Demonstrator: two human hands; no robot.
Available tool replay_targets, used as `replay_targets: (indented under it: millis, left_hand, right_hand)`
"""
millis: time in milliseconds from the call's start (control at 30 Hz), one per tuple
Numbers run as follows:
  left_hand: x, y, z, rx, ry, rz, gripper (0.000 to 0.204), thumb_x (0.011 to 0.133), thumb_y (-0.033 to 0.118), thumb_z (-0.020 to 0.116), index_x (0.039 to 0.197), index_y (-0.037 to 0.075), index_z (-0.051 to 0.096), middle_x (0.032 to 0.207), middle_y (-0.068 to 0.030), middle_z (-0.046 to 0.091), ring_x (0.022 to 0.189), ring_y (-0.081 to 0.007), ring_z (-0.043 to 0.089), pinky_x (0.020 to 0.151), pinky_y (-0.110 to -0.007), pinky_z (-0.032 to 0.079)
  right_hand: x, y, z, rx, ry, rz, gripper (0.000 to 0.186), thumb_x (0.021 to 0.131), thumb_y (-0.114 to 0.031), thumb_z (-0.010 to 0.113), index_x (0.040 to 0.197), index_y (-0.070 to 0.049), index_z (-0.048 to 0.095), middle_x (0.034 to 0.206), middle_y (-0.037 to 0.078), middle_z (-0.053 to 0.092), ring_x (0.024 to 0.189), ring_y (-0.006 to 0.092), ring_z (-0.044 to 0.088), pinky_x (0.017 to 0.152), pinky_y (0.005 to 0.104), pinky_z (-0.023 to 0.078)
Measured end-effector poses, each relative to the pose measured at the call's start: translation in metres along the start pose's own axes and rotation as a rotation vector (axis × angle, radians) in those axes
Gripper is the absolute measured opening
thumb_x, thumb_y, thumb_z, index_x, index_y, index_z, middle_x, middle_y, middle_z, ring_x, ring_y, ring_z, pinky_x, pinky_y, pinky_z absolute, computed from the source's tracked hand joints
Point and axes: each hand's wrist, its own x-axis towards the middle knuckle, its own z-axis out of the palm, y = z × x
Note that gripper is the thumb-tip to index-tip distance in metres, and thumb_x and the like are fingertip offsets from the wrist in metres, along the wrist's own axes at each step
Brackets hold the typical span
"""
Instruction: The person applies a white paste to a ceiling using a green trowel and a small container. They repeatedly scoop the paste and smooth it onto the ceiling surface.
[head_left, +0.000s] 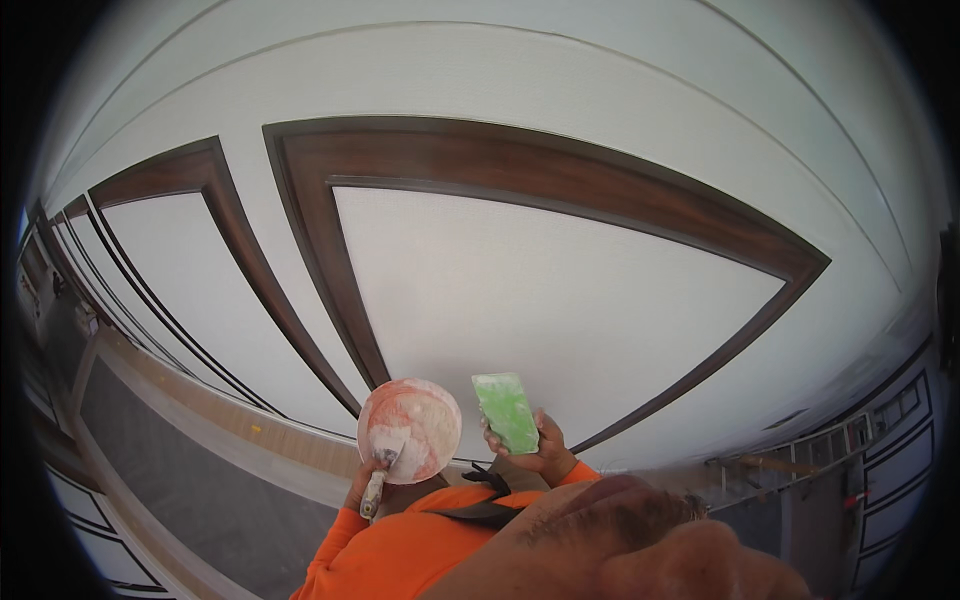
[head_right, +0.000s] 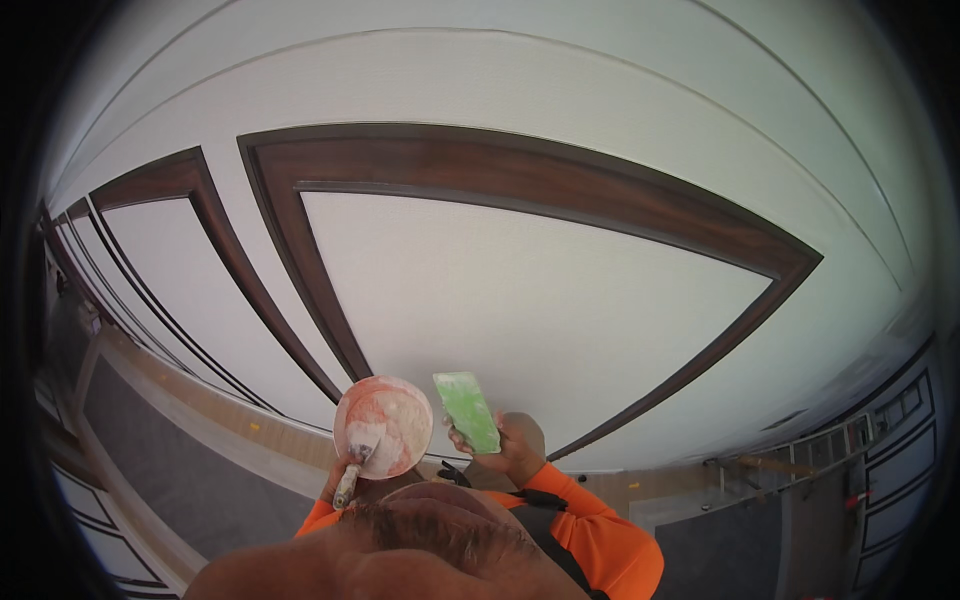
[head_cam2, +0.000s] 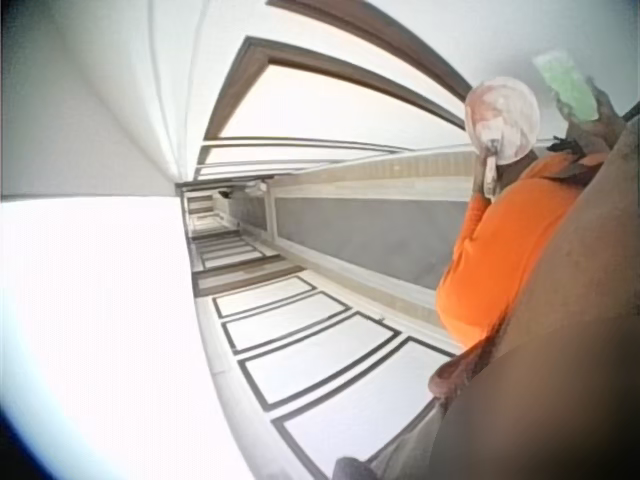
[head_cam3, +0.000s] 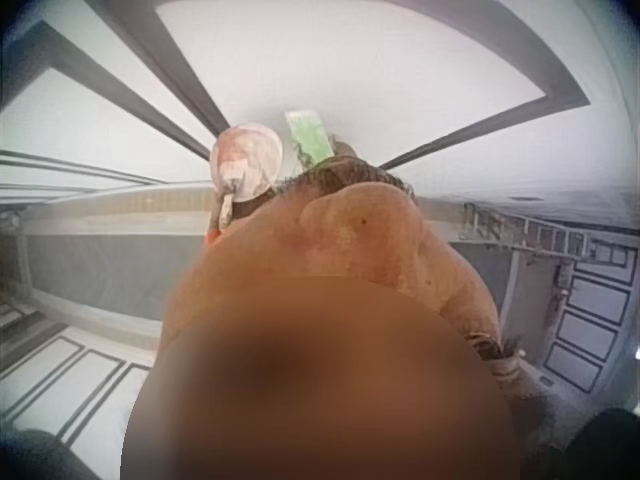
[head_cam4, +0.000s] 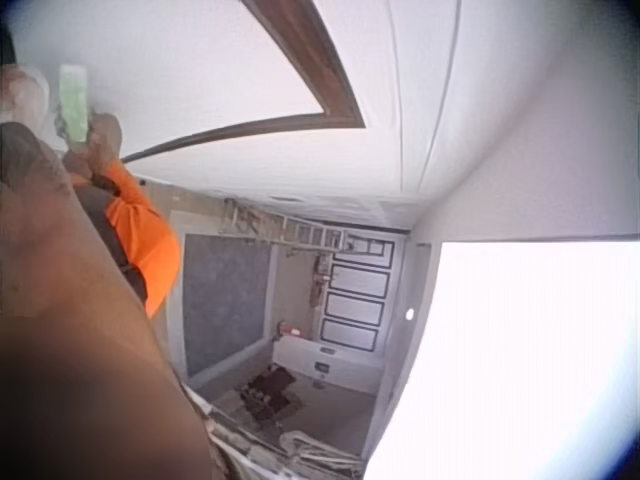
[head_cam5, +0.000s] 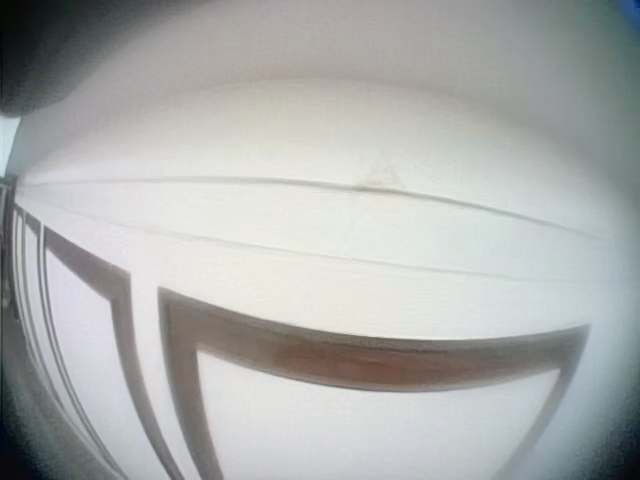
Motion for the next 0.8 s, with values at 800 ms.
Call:
replay_targets:
  millis: [800]
  left_hand:
    - [-0.020, 0.015, 0.032, 0.383, 0.108, 0.172, 0.051, 0.087, 0.022, 0.061, 0.129, -0.007, 0.060, 0.115, -0.0105, 0.067, 0.103, -0.0187, 0.063, 0.094, -0.032, 0.049]
  right_hand:
    - [-0.008, -0.012, 0.029, -1.026, 0.744, 0.062, 0.061, 0.093, -0.008, 0.074, 0.146, 0.000, 0.044, 0.111, 0.014, 0.071, 0.083, 0.0132, 0.068, 0.058, 0.0245, 0.052]
